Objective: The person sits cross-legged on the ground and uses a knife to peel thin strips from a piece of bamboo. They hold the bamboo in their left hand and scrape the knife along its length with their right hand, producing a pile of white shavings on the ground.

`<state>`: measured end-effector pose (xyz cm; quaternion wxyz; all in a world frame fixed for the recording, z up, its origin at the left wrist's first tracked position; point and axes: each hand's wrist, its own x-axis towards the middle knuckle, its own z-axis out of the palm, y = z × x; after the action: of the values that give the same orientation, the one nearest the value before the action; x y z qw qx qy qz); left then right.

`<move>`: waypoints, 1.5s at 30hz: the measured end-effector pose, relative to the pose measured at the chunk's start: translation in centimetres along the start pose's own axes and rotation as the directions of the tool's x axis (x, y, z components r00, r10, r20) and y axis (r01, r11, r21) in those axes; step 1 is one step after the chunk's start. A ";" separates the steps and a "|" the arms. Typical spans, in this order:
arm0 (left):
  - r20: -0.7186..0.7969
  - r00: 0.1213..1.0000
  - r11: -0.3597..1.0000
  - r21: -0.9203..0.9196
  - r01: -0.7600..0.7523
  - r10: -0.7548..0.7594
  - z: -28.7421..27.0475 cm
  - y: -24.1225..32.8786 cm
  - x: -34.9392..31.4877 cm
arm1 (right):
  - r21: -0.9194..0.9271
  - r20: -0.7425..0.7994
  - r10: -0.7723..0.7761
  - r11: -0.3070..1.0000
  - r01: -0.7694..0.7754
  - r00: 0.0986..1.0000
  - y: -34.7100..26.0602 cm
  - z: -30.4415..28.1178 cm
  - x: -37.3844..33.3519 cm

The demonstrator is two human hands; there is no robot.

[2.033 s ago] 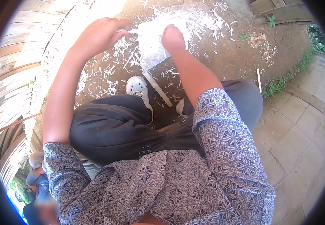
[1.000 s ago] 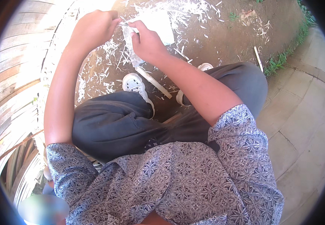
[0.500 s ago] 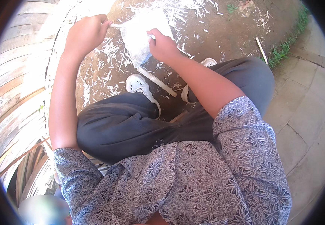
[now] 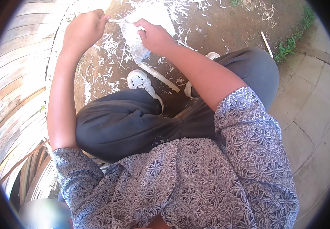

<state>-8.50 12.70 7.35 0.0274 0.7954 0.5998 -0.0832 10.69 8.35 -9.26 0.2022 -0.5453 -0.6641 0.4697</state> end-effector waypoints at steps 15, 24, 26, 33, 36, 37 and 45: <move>-0.025 0.999 1.000 0.007 0.024 -0.024 0.7 -0.2 0.8 | 0.205 -0.066 -0.075 0.975 0.087 0.995 -3.4 0.0 0.4; 0.008 0.998 0.998 -0.006 0.068 -0.067 1.1 -1.2 0.4 | -0.042 0.053 0.087 0.995 -0.085 0.995 3.4 -0.5 -0.2; -0.004 0.998 0.998 -0.005 0.065 -0.065 1.1 -1.0 0.7 | -0.139 0.014 0.074 0.988 -0.072 0.997 4.1 -0.2 -0.4; -0.007 0.992 0.989 -0.079 0.125 -0.125 -0.9 0.0 0.4 | 0.201 -0.055 -0.005 0.979 0.016 0.998 -2.0 -0.6 0.8; -0.021 0.994 0.990 -0.091 0.103 -0.106 -1.1 0.5 0.3 | 0.142 -0.064 -0.030 0.989 0.039 0.997 -2.3 0.0 0.6; -0.024 0.995 0.992 -0.083 0.098 -0.101 -1.4 0.9 -0.1 | 0.104 -0.064 -0.034 0.994 0.041 0.997 -1.9 0.4 0.4; 0.001 0.999 0.999 -0.030 0.045 -0.045 1.0 -1.6 0.8 | -0.172 -0.007 0.100 0.980 -0.100 0.995 6.0 0.4 0.4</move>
<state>-9.91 13.78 6.28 0.0376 0.7811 0.6188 -0.0750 13.44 8.29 -14.60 0.1300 -0.5932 -0.6741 0.4204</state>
